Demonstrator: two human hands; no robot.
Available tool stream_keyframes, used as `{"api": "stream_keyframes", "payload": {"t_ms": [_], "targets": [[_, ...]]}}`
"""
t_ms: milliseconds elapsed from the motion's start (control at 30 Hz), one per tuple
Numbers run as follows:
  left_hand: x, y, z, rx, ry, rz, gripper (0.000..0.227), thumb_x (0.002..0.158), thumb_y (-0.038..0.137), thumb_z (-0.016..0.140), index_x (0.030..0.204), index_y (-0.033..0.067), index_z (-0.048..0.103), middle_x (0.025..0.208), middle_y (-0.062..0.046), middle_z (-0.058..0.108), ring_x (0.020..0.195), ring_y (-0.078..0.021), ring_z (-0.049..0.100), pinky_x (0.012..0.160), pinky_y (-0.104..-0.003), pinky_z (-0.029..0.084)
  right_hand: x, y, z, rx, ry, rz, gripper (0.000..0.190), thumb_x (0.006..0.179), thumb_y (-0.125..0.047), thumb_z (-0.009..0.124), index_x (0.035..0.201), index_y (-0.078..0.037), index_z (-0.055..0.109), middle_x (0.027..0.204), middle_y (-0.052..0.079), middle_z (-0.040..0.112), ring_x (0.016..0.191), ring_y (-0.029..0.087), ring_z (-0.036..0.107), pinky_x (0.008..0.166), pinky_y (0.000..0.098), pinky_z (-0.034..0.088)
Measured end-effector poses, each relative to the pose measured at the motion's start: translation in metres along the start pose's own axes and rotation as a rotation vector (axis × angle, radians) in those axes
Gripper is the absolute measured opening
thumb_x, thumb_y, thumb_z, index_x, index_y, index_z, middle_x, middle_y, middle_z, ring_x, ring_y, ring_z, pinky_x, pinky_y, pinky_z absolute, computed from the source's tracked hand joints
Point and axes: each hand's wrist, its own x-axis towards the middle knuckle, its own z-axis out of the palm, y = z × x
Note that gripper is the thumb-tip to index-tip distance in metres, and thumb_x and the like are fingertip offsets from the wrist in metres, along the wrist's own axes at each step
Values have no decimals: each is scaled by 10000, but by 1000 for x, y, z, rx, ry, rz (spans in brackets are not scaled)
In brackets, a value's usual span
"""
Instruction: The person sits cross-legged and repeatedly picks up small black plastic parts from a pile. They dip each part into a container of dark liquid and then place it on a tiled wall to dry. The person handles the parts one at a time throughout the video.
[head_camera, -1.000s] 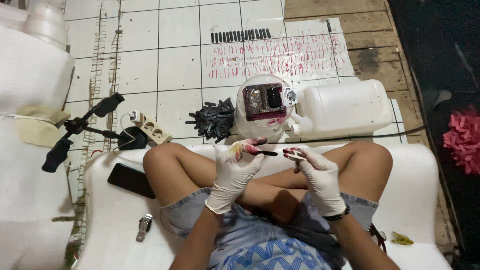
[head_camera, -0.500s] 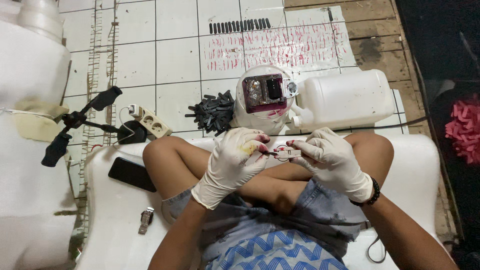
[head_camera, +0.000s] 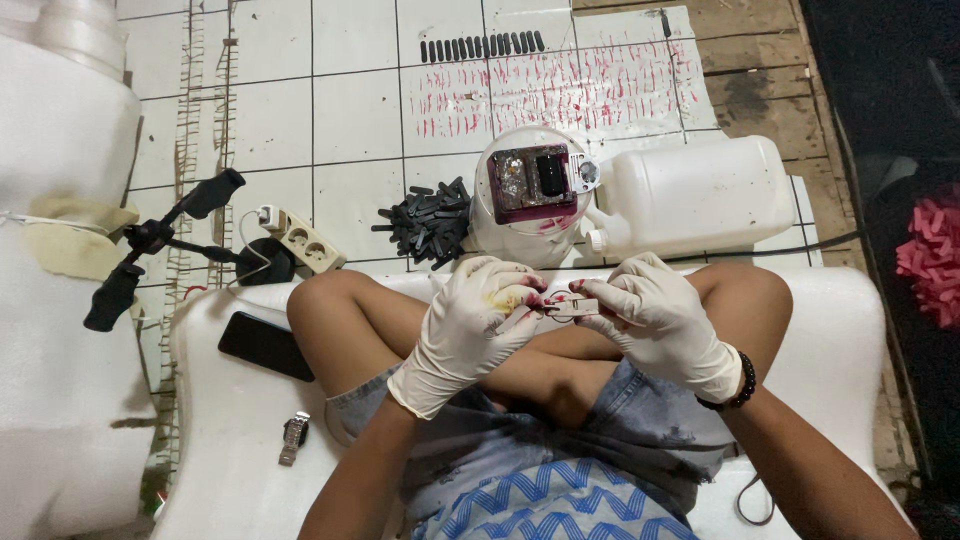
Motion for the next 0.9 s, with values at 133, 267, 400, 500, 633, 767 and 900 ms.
{"api": "stream_keyframes", "payload": {"t_ms": [133, 267, 400, 500, 633, 767, 900], "targets": [[-3, -1, 1, -14, -3, -3, 71, 844, 155, 747, 848, 136, 679, 996, -11, 758, 1050, -186, 716, 965, -377, 492, -6, 5, 4, 10, -3, 11, 285, 836, -189, 830, 1102, -116, 760, 668, 0, 572, 771, 271, 662, 726, 418, 515], [-5, -5, 5, -36, -8, -25, 82, 837, 157, 769, 855, 142, 690, 989, -11, 760, 1046, -192, 718, 961, -384, 491, -6, 5, 5, 51, -14, 48, 291, 846, -212, 825, 1119, -139, 758, 715, 3, 602, 787, 278, 651, 740, 411, 511], [-6, -5, 8, -63, 18, -83, 96, 835, 199, 805, 870, 166, 722, 980, 10, 771, 1027, -182, 722, 949, -374, 489, 3, -4, 0, 158, -5, 128, 287, 822, -218, 851, 1088, -155, 763, 739, -12, 634, 765, 256, 646, 754, 378, 515], [-9, -11, 5, -87, 19, -107, 174, 828, 263, 829, 967, 203, 743, 1024, 17, 781, 1026, -188, 725, 946, -372, 500, -2, 6, 5, 247, 16, 183, 273, 816, -224, 858, 1060, -145, 766, 746, 23, 656, 757, 265, 655, 751, 373, 519], [-25, -44, 9, -160, 43, -142, 274, 823, 294, 851, 1068, 222, 753, 1089, 24, 783, 1059, -195, 720, 952, -366, 503, -13, 22, 12, 352, 25, 369, 195, 825, -204, 840, 1003, -140, 793, 725, 14, 668, 722, 200, 654, 755, 345, 523], [-28, -82, 3, -107, -40, -588, 236, 896, 342, 772, 1125, 284, 774, 1097, 14, 783, 1072, -221, 719, 976, -373, 523, 0, 40, 24, 476, 122, 718, 198, 855, -109, 795, 1049, -139, 822, 722, 40, 698, 746, 118, 619, 762, 293, 515], [-36, -142, 10, -47, 0, -919, 240, 990, 386, 660, 1187, 286, 753, 1067, -65, 780, 1087, -309, 715, 969, -445, 537, 12, 85, 46, 518, 205, 905, 236, 907, -155, 776, 1141, -142, 805, 833, 63, 785, 760, 128, 684, 761, 279, 522]]}}
